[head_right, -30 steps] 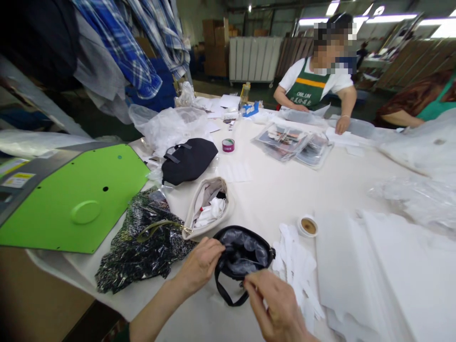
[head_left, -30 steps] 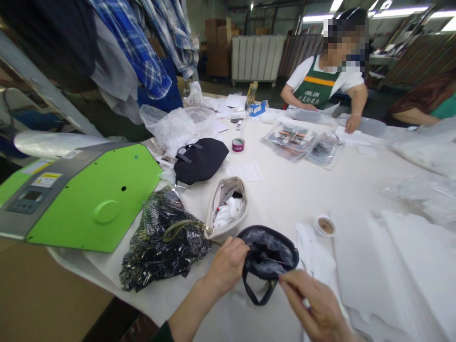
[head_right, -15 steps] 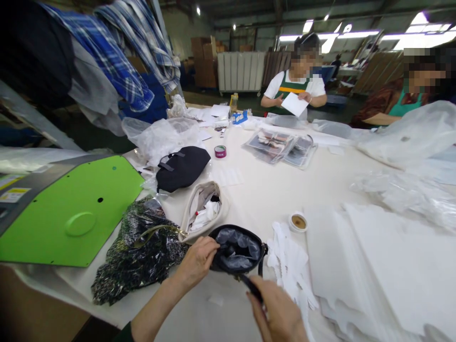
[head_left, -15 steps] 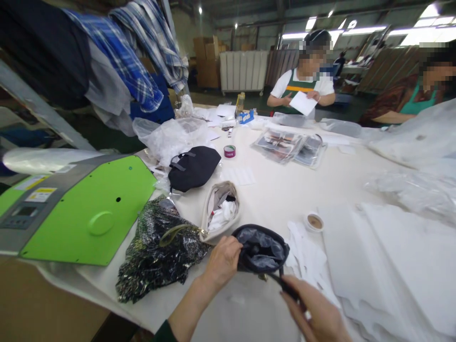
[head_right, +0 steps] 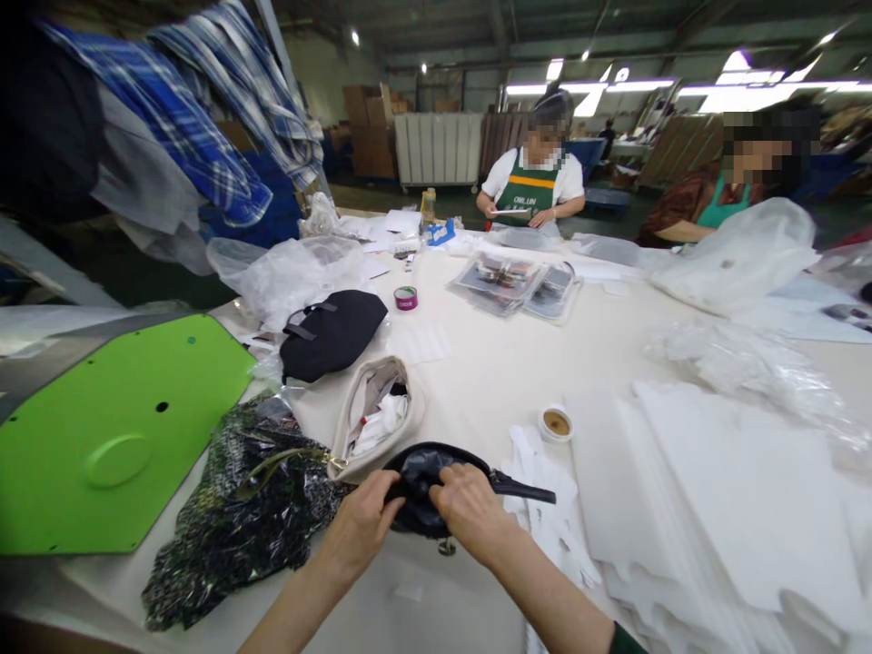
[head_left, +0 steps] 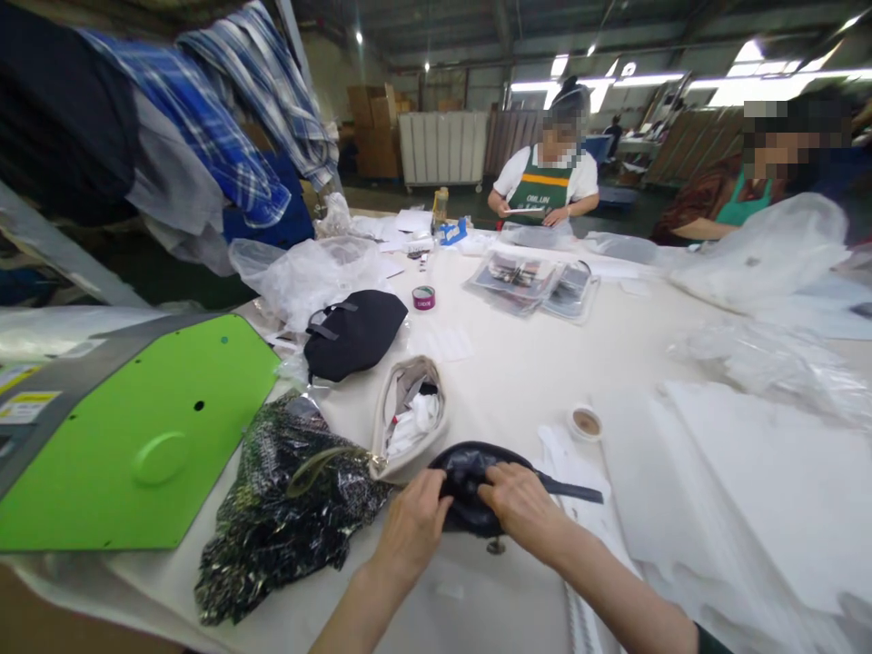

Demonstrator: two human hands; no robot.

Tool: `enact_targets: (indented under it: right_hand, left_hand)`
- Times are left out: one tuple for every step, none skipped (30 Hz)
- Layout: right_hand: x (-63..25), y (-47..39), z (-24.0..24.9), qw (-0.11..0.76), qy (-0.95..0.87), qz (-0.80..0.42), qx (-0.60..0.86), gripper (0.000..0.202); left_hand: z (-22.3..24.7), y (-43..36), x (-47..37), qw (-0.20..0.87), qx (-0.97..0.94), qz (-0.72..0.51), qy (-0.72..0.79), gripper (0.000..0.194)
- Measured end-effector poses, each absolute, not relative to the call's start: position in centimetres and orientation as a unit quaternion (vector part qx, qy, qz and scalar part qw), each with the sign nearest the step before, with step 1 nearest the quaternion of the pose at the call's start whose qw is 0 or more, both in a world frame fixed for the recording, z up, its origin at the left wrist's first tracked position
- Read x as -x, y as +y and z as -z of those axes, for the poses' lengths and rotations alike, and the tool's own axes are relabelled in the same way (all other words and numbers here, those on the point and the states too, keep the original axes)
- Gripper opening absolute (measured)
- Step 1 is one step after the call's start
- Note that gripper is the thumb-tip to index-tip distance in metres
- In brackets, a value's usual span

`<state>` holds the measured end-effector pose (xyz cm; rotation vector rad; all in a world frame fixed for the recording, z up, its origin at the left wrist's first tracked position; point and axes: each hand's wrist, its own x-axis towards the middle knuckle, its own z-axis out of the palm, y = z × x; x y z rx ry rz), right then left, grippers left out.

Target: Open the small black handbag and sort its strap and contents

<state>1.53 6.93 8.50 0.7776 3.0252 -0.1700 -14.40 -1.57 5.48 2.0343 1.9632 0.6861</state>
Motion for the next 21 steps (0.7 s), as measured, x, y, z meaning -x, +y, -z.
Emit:
enact_targets:
  right_hand:
    - [-1.5, 7.1, -8.5, 0.016, 0.967, 0.06, -0.247, 0.013]
    - [-1.5, 7.3, -8.5, 0.024, 0.967, 0.065, -0.246, 0.013]
    - [-1.5, 7.5, -8.6, 0.029, 0.966, 0.069, -0.247, 0.012]
    - [-1.6, 7.6, -8.6, 0.032, 0.966, 0.073, -0.246, 0.012]
    - [-1.6, 7.7, -8.5, 0.034, 0.965, 0.076, -0.247, 0.012]
    - [-1.6, 7.7, -8.4, 0.033, 0.965, 0.079, -0.248, 0.012]
    - [-1.6, 7.7, -8.2, 0.031, 0.964, 0.081, -0.25, 0.012]
    - [-1.6, 7.6, -8.0, 0.026, 0.964, 0.082, -0.252, 0.012]
    - [-1.6, 7.5, -7.8, 0.021, 0.963, 0.084, -0.255, 0.012]
    - [-1.5, 7.5, -7.5, 0.015, 0.962, 0.085, -0.258, 0.013]
    - [-1.4, 7.4, -7.3, 0.009, 0.961, 0.086, -0.261, 0.014]
    - [-1.3, 7.5, -7.1, 0.003, 0.961, 0.087, -0.264, 0.016]
    - [-1.2, 7.5, -7.0, -0.002, 0.96, 0.087, -0.266, 0.017]
    - [-1.1, 7.5, -6.9, -0.008, 0.959, 0.088, -0.269, 0.017]
    - [-1.2, 7.5, -6.9, -0.016, 0.958, 0.088, -0.272, 0.017]
    - [-1.3, 7.4, -7.0, -0.025, 0.957, 0.088, -0.275, 0.016]
    - [-1.5, 7.2, -7.1, -0.037, 0.956, 0.088, -0.276, 0.014]
    - [-1.8, 6.8, -7.2, -0.049, 0.956, 0.089, -0.276, 0.013]
    - [-2.3, 6.2, -7.3, -0.059, 0.955, 0.09, -0.275, 0.013]
    - [-2.8, 5.5, -7.4, -0.074, 0.954, 0.093, -0.274, 0.013]
    - [-3.5, 4.8, -7.4, -0.097, 0.952, 0.095, -0.274, 0.014]
  left_hand:
    - [-5.5, -1.5, 14.4, 0.099, -0.702, -0.238, 0.663, 0.033]
    - [-5.6, -1.4, 14.3, 0.084, -0.713, -0.236, 0.654, 0.042]
    - [-5.7, -1.2, 14.3, 0.07, -0.726, -0.228, 0.645, 0.048]
    - [-5.8, -1.0, 14.3, 0.059, -0.738, -0.215, 0.637, 0.05]
    - [-6.0, -0.7, 14.3, 0.047, -0.75, -0.197, 0.629, 0.047]
    - [-6.2, -0.5, 14.3, 0.032, -0.765, -0.181, 0.618, 0.041]
    - [-6.4, -0.3, 14.2, 0.015, -0.78, -0.166, 0.603, 0.035]
    - [-6.7, -0.1, 14.2, -0.001, -0.795, -0.155, 0.586, 0.032]
    - [-6.9, 0.1, 14.1, -0.011, -0.81, -0.144, 0.569, 0.03]
    - [-7.2, 0.2, 14.0, -0.01, -0.822, -0.132, 0.554, 0.03]
    - [-7.6, 0.4, 13.9, -0.001, -0.832, -0.115, 0.543, 0.028]
    - [-7.9, 0.6, 13.7, 0.019, -0.838, -0.091, 0.537, 0.025]
    - [-8.3, 0.8, 13.6, 0.042, -0.84, -0.062, 0.538, 0.021]
    - [-8.6, 1.1, 13.5, 0.067, -0.837, -0.03, 0.542, 0.02]
    - [-8.9, 1.4, 13.3, 0.092, -0.831, 0.002, 0.548, 0.022]
    - [-9.1, 1.8, 13.2, 0.112, -0.825, 0.031, 0.554, 0.024]
    - [-9.2, 2.2, 13.0, 0.128, -0.819, 0.054, 0.557, 0.027]
    - [-9.3, 2.6, 12.7, 0.14, -0.816, 0.071, 0.557, 0.028]
    - [-9.3, 2.9, 12.4, 0.148, -0.815, 0.082, 0.554, 0.03]
    - [-9.1, 3.3, 12.1, 0.156, -0.817, 0.085, 0.548, 0.03]
    - [-9.0, 3.6, 11.7, 0.162, -0.82, 0.083, 0.542, 0.029]
